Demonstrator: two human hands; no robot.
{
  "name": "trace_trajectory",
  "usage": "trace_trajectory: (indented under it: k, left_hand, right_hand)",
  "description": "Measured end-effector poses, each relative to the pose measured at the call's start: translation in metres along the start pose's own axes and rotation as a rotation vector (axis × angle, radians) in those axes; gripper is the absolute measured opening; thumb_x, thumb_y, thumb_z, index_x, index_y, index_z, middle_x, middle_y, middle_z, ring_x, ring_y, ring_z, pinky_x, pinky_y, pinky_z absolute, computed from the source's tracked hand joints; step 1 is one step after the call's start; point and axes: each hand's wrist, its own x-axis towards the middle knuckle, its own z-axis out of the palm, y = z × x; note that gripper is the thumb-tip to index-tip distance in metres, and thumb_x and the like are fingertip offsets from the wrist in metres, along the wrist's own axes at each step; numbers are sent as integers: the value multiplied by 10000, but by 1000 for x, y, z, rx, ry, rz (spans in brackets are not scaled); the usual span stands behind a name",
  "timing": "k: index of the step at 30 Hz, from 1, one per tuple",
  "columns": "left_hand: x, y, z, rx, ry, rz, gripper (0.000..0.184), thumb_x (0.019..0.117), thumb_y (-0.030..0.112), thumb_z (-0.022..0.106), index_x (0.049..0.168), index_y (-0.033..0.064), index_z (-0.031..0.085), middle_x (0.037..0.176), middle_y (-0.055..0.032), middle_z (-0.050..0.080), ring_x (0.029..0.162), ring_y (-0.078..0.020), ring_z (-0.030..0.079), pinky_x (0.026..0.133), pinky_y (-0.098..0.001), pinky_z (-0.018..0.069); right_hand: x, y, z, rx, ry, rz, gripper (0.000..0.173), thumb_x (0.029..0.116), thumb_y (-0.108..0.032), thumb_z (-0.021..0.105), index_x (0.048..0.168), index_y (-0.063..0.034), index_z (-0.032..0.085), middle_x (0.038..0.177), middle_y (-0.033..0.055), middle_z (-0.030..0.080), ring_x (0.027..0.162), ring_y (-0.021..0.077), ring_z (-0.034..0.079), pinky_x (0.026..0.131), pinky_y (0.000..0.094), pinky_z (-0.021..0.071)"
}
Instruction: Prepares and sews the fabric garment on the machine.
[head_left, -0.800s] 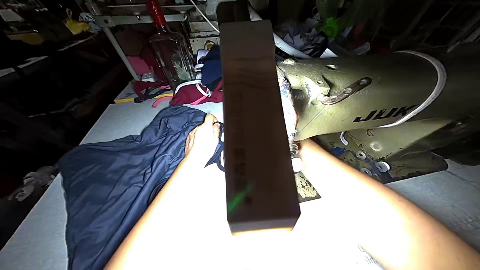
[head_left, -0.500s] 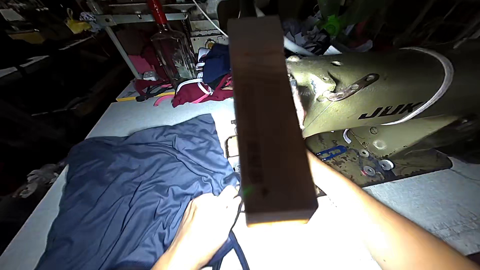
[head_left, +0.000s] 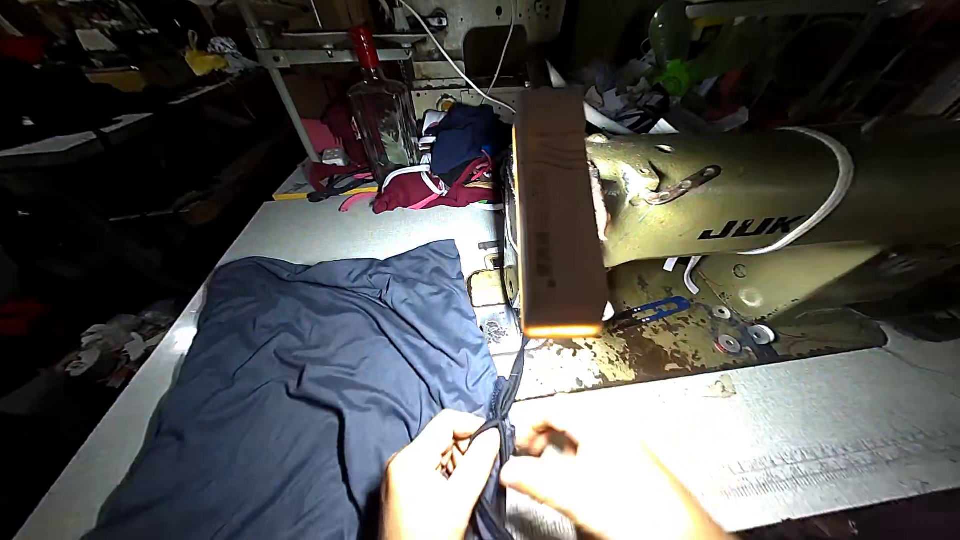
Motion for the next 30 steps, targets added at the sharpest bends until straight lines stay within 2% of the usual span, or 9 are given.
trace_trajectory:
  k: [3, 5, 6, 8, 10, 19, 23, 27, 30]
  left_hand:
    - [-4, -2, 1, 22, -26, 93, 70, 850, 23, 697, 910, -7, 715, 851, 16, 692, 752, 50, 607, 673, -115, 512]
    - [1, -8, -7, -9, -66, 146, 81, 857, 22, 627, 900, 27, 695, 1013, -22, 696, 1011, -35, 623, 898, -197, 510]
    - [6, -9, -12, -75, -68, 141, 145, 864, -7, 560, 897, 43, 691, 1035, -15, 709, 1058, -54, 637, 952, -225, 517]
    - [14, -6, -22, -207, -15, 53, 301, 888, -19, 416, 876, 87, 697, 929, 45, 725, 960, -38, 674, 913, -235, 547]
    - [19, -10, -24, -259, 29, -9, 334, 924, 11, 376, 835, 161, 661, 818, 140, 639, 817, 49, 605, 796, -145, 503]
    - [23, -20, -30, -238, -135, 0, 176, 944, 51, 498, 934, 117, 661, 858, 114, 639, 817, 55, 602, 767, -127, 499]
    - [22, -22, -30, -245, -170, 24, 175, 956, 58, 514, 949, 103, 683, 893, 92, 657, 858, 42, 610, 801, -137, 502]
    - [20, -23, -28, -267, -175, 53, 187, 958, 41, 526, 959, 106, 702, 908, 88, 677, 876, 36, 626, 812, -140, 518]
    - [20, -23, -28, -282, -185, 56, 194, 956, 26, 520, 960, 96, 701, 919, 76, 683, 885, 25, 631, 822, -150, 523]
  right_hand:
    - [-7, -2, 24, 96, 109, -5, 178, 872, -184, 672, 944, -31, 728, 774, 46, 646, 626, 102, 550, 587, 289, 466]
    - [-5, 4, 31, 335, 135, 39, 94, 847, -86, 613, 886, -60, 695, 697, -53, 596, 554, -17, 509, 522, 168, 433]
    - [-3, 6, 30, 512, 73, 88, 78, 860, -48, 584, 886, -90, 644, 640, -96, 562, 480, -40, 492, 450, 139, 426]
    - [-1, 11, 30, 747, -55, 139, 134, 871, -14, 542, 884, -139, 588, 580, -135, 522, 437, -40, 468, 418, 140, 402]
    - [0, 21, 36, 761, -84, 100, 149, 861, -40, 527, 846, -176, 585, 582, -166, 484, 462, -67, 427, 444, 133, 357]
    - [0, 21, 44, 669, 54, 41, 182, 930, -85, 503, 807, -167, 609, 645, -159, 501, 532, -89, 433, 486, 116, 357]
    - [1, 19, 46, 647, 54, -10, 99, 907, -135, 609, 972, -117, 681, 739, -118, 601, 647, -51, 556, 581, 146, 460]
    - [3, 25, 52, 685, -6, -121, 392, 896, -136, 692, 1273, -35, 660, 791, -100, 636, 615, -50, 527, 568, 143, 462]
    - [2, 23, 50, 605, -46, -79, 252, 921, -166, 678, 1152, -69, 709, 809, -93, 633, 642, -53, 527, 593, 142, 458]
